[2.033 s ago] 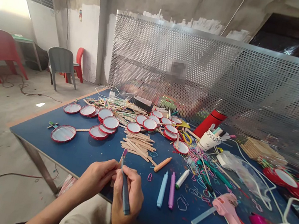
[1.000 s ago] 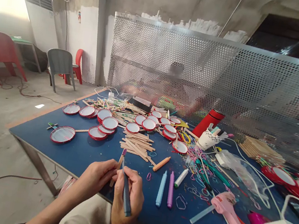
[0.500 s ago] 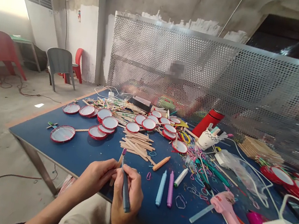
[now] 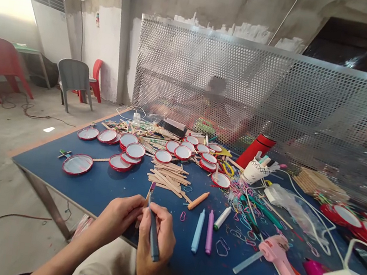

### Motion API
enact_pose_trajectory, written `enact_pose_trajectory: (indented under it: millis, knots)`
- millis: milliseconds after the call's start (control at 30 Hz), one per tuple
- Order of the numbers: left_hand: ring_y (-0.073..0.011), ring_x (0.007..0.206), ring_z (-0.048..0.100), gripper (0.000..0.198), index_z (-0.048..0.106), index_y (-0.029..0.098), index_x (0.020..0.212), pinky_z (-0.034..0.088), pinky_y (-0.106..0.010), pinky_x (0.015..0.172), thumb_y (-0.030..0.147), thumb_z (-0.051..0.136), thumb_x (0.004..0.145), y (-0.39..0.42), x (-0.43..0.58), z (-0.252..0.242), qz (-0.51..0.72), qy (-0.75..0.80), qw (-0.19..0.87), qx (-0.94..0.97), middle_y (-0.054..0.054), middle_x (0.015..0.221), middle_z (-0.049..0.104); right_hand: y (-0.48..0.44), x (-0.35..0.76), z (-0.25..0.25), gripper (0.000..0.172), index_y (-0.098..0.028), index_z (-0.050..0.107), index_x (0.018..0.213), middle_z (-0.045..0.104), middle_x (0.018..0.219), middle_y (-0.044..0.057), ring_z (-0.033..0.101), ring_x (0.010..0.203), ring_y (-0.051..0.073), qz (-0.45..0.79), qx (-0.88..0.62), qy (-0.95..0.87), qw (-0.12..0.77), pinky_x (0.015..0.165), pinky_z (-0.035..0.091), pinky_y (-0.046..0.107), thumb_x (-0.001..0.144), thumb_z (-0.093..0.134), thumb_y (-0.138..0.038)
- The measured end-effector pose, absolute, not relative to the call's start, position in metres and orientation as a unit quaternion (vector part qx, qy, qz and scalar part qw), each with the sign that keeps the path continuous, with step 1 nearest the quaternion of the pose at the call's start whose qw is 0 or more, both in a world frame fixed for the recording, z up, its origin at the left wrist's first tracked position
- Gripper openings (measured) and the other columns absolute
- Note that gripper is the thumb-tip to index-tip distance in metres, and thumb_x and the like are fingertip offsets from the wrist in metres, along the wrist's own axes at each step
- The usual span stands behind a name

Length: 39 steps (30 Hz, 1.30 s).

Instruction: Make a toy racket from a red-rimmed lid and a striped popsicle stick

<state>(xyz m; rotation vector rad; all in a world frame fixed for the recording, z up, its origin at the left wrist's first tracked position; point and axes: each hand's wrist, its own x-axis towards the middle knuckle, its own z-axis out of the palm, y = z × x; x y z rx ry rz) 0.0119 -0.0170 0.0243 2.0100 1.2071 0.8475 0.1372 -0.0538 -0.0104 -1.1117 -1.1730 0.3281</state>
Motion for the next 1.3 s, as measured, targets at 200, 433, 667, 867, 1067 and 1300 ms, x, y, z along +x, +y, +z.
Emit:
enact_pose_trajectory:
  millis: [200,433,667,867,1067,1300]
  knots:
    - [-0.0144,0.061,0.043,0.021,0.038,0.024,0.072,0.034,-0.025,0.060,0.032,0.039,0.091,-0.0173,0.0123,0.0256,0.318,0.465,0.322,0.761,0.003,0.065,0.051,-0.0546,0.1361,-0.0077,0.018,-0.019,0.072,0.098,0.079,0.087,0.006,0.077,0.074,0.020,0.157,-0.482,-0.512,0.693,0.065,0.066,0.032,0.097,0.065,-0.036]
    - [-0.0146,0.060,0.042,0.021,0.035,0.025,0.072,0.032,-0.025,0.060,0.034,0.036,0.091,-0.0171,0.0123,0.0274,0.308,0.469,0.327,0.761,0.003,0.065,0.049,-0.0542,0.1354,-0.0088,0.018,-0.019,0.072,0.099,0.078,0.085,0.006,0.076,0.072,0.020,0.153,-0.496,-0.499,0.694,0.065,0.065,0.032,0.097,0.067,-0.036]
    - [-0.0139,0.060,0.040,0.021,0.035,0.024,0.072,0.031,-0.024,0.059,0.031,0.038,0.091,-0.0180,0.0121,0.0260,0.322,0.461,0.316,0.764,0.004,0.064,0.047,-0.0532,0.1362,-0.0101,0.020,-0.020,0.072,0.099,0.078,0.085,0.006,0.076,0.071,0.019,0.153,-0.485,-0.515,0.690,0.062,0.063,0.029,0.098,0.066,-0.038]
    - [-0.0127,0.056,0.040,0.025,0.036,0.024,0.069,0.031,-0.023,0.056,0.030,0.042,0.092,-0.0175,0.0114,0.0255,0.333,0.459,0.308,0.764,0.005,0.061,0.048,-0.0523,0.1361,-0.0107,0.020,-0.018,0.072,0.098,0.078,0.084,0.006,0.075,0.067,0.018,0.148,-0.482,-0.510,0.697,0.061,0.065,0.028,0.098,0.065,-0.037]
    - [-0.0125,0.056,0.043,0.026,0.036,0.024,0.068,0.032,-0.023,0.055,0.031,0.042,0.093,-0.0167,0.0111,0.0238,0.337,0.455,0.307,0.765,0.005,0.060,0.050,-0.0544,0.1364,-0.0082,0.020,-0.018,0.072,0.099,0.078,0.084,0.007,0.075,0.066,0.019,0.159,-0.489,-0.503,0.695,0.062,0.066,0.031,0.098,0.065,-0.038]
    - [-0.0130,0.057,0.043,0.026,0.038,0.024,0.069,0.033,-0.023,0.056,0.031,0.041,0.093,-0.0172,0.0120,0.0252,0.338,0.459,0.306,0.763,0.004,0.062,0.050,-0.0549,0.1356,-0.0076,0.020,-0.019,0.072,0.097,0.078,0.083,0.005,0.075,0.066,0.018,0.162,-0.493,-0.502,0.692,0.061,0.064,0.030,0.097,0.065,-0.038]
